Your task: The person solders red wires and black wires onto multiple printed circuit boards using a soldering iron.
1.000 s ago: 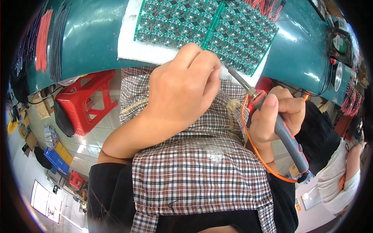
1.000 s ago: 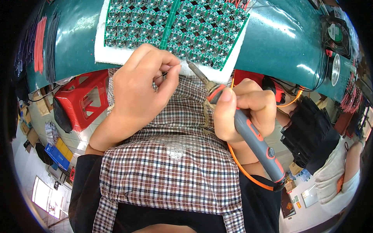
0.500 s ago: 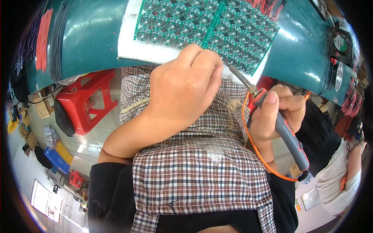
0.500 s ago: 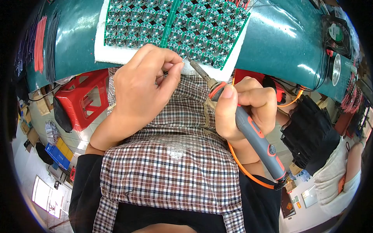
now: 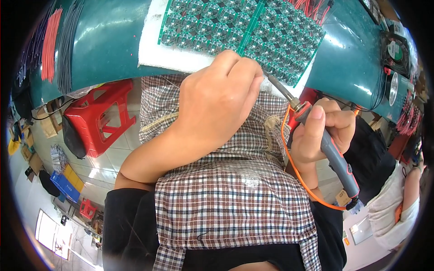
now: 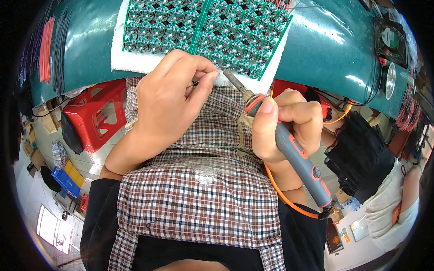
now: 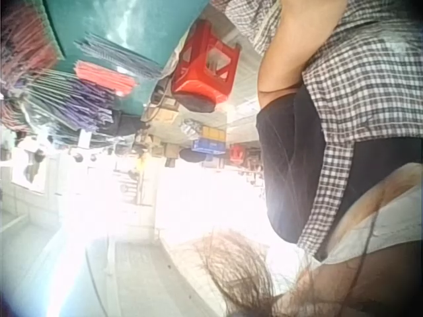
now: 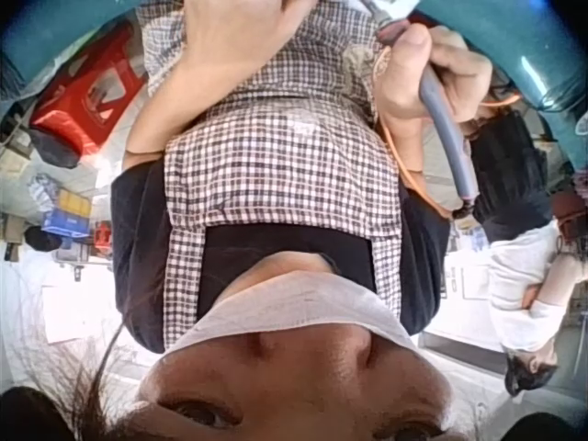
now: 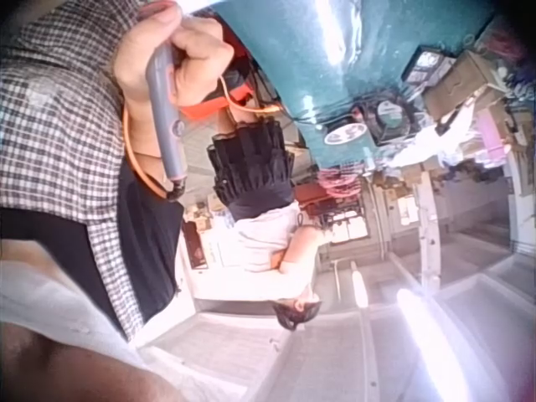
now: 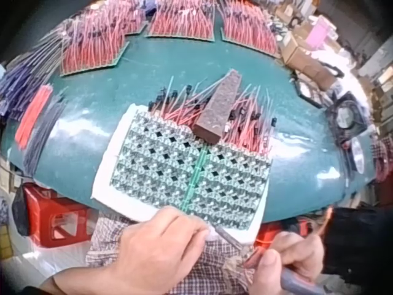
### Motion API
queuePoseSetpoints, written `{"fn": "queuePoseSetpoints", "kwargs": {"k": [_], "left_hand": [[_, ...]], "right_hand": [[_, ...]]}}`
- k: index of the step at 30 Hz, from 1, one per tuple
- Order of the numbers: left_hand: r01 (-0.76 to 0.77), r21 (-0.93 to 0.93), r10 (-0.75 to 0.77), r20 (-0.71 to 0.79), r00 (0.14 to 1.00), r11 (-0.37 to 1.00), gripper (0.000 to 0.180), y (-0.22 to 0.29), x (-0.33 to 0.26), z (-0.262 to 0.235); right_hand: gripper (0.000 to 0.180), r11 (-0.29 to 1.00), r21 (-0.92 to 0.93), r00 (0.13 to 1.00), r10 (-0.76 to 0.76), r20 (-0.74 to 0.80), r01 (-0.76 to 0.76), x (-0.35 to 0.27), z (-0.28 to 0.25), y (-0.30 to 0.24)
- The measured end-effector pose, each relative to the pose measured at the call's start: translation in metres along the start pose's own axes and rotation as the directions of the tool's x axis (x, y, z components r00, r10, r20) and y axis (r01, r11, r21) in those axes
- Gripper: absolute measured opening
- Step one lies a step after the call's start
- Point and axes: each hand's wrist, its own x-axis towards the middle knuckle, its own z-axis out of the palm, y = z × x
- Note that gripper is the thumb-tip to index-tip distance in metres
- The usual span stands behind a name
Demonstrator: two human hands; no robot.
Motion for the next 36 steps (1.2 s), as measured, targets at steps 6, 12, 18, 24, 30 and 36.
{"fn": "queuePoseSetpoints", "kwargs": {"k": [6,12,18,24,30,36], "left_hand": [[0.016,0.013,-0.017,0.024,1.0,1.0,0.011,0.004,0.0,-0.006],[0.003,-0.014,-0.003,-0.044,0.999,1.0,0.016,0.0,-0.004,-0.011],[0.021,0.038,-0.02,-0.041,0.999,0.999,0.013,-0.001,-0.004,-0.019],[0.035,0.022,-0.034,-0.062,0.998,0.999,0.017,-0.004,-0.004,-0.015],[0.049,0.024,-0.048,-0.065,0.997,0.998,0.016,-0.005,-0.004,-0.011],[0.045,0.017,-0.044,-0.053,0.998,0.999,0.015,-0.005,-0.002,-0.011]], "right_hand": [[0.026,1.0,0.001,1.0,0.008,0.01,-0.008,-0.001,-0.002,0.0],[0.026,1.0,0.002,1.0,0.001,0.007,-0.001,0.0,-0.004,0.001],[0.025,1.0,-0.007,1.0,0.003,0.009,-0.003,0.001,-0.004,-0.004],[0.025,1.0,0.024,0.995,-0.011,0.096,0.009,0.002,0.003,-0.007],[0.027,0.999,-0.008,0.992,-0.034,0.121,0.035,0.003,0.005,-0.002],[0.027,0.999,-0.01,0.993,-0.042,0.11,0.043,0.003,0.007,-0.001]]}}
